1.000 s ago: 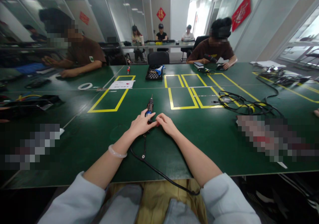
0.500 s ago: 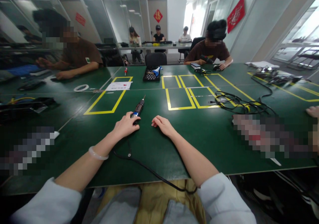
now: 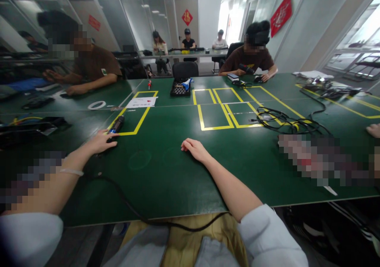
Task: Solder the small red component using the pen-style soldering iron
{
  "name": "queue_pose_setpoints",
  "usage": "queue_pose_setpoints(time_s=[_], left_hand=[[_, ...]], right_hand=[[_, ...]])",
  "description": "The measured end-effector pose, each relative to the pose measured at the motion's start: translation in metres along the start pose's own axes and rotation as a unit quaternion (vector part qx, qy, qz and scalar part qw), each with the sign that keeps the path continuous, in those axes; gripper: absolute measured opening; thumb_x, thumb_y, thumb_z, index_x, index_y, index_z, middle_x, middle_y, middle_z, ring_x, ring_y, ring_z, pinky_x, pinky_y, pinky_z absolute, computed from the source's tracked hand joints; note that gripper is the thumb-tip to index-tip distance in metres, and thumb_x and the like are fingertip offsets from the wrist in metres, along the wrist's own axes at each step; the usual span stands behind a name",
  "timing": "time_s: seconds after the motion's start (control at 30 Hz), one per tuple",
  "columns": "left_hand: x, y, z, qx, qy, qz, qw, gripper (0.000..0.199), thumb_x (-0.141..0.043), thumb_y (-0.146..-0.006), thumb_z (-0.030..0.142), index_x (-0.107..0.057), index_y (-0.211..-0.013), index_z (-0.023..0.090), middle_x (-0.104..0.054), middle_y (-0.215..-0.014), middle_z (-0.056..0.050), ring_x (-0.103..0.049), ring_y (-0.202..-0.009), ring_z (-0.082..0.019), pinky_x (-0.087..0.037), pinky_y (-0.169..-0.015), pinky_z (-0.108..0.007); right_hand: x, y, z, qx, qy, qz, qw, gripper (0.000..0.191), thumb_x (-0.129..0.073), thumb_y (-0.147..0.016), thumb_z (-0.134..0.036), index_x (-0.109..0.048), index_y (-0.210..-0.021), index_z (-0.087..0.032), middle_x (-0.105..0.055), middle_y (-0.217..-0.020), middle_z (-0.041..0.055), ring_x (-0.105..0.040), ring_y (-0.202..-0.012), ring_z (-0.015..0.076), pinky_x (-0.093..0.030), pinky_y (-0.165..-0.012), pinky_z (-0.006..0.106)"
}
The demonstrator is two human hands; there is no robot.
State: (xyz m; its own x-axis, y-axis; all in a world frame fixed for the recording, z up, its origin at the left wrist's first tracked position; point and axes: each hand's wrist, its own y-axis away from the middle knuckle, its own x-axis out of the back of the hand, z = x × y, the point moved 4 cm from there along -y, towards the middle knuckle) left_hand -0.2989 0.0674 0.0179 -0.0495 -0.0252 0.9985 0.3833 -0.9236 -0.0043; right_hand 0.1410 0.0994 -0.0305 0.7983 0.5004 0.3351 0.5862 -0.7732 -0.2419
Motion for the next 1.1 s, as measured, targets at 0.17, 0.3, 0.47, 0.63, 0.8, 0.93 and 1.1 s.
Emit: queue_pose_setpoints(time_s=[0.17, 0.3, 0.47, 0.63, 0.8, 0.93, 1.1], left_hand=[[0.004, 0.002, -0.025, -0.002, -0.114, -0.036, 0.993, 0.051, -0.054, -0.087, 0.040, -0.046, -0.135, 0.030, -0.034, -0.146, -0.004, -0.044, -0.122, -0.023, -0.036, -0.098, -0.028], [0.015, 0.028, -0.013, 0.028, -0.164, 0.042, 0.985, 0.057, -0.052, -0.085, 0.050, -0.043, -0.131, 0.019, -0.046, -0.131, -0.012, -0.052, -0.108, -0.025, -0.043, -0.084, -0.029], [0.021, 0.047, -0.003, 0.062, -0.143, 0.055, 0.986, 0.051, -0.041, -0.088, 0.052, -0.055, -0.113, 0.010, -0.053, -0.116, -0.018, -0.058, -0.096, -0.029, -0.045, -0.072, -0.033], [0.029, 0.046, 0.031, 0.042, -0.060, 0.093, 0.993, 0.041, -0.043, -0.088, 0.047, -0.061, -0.106, 0.014, -0.064, -0.097, -0.014, -0.060, -0.085, -0.027, -0.044, -0.071, -0.035], [0.013, 0.063, 0.130, -0.131, 0.277, 0.004, 0.952, 0.036, -0.047, -0.087, 0.045, -0.063, -0.102, 0.016, -0.066, -0.083, -0.005, -0.061, -0.071, -0.016, -0.046, -0.068, -0.026], [-0.004, 0.092, 0.212, -0.207, 0.450, -0.141, 0.857, 0.047, -0.050, -0.086, 0.045, -0.057, -0.120, 0.014, -0.060, -0.076, -0.003, -0.055, -0.062, -0.012, -0.046, -0.060, -0.025], [-0.026, 0.116, 0.263, -0.266, 0.513, -0.249, 0.777, 0.064, -0.055, -0.085, 0.044, -0.039, -0.139, 0.014, -0.056, -0.067, 0.001, -0.050, -0.057, -0.010, -0.040, -0.055, -0.022]], right_hand=[[-0.002, 0.000, -0.002, -0.001, -0.001, 0.001, 1.000, 0.038, -0.038, -0.095, -0.044, -0.063, -0.088, -0.017, -0.069, -0.082, 0.0039, -0.061, -0.076, 0.0137, -0.047, -0.076, 0.026], [-0.001, 0.001, -0.003, 0.004, 0.003, -0.002, 1.000, 0.038, -0.038, -0.095, -0.044, -0.063, -0.089, -0.016, -0.069, -0.082, 0.0041, -0.061, -0.076, 0.0138, -0.046, -0.076, 0.026], [-0.002, 0.001, -0.001, 0.003, 0.012, -0.002, 1.000, 0.039, -0.038, -0.095, -0.045, -0.063, -0.089, -0.016, -0.069, -0.082, 0.0039, -0.060, -0.076, 0.0136, -0.046, -0.076, 0.026], [-0.003, 0.000, 0.001, 0.003, 0.009, -0.004, 1.000, 0.038, -0.038, -0.095, -0.044, -0.063, -0.089, -0.016, -0.069, -0.083, 0.0038, -0.061, -0.076, 0.0136, -0.046, -0.077, 0.026], [-0.002, -0.001, 0.005, -0.003, -0.004, -0.004, 1.000, 0.037, -0.040, -0.095, -0.043, -0.064, -0.089, -0.016, -0.069, -0.083, 0.0042, -0.061, -0.076, 0.0136, -0.046, -0.077, 0.027], [0.001, 0.000, 0.003, -0.012, -0.059, -0.015, 0.998, 0.031, -0.051, -0.090, -0.043, -0.063, -0.093, -0.015, -0.069, -0.080, 0.0044, -0.060, -0.072, 0.0135, -0.047, -0.075, 0.028], [0.000, 0.005, -0.006, -0.012, -0.171, -0.071, 0.983, 0.033, -0.062, -0.083, -0.042, -0.060, -0.102, -0.015, -0.069, -0.082, 0.0047, -0.062, -0.074, 0.0142, -0.049, -0.075, 0.030]])
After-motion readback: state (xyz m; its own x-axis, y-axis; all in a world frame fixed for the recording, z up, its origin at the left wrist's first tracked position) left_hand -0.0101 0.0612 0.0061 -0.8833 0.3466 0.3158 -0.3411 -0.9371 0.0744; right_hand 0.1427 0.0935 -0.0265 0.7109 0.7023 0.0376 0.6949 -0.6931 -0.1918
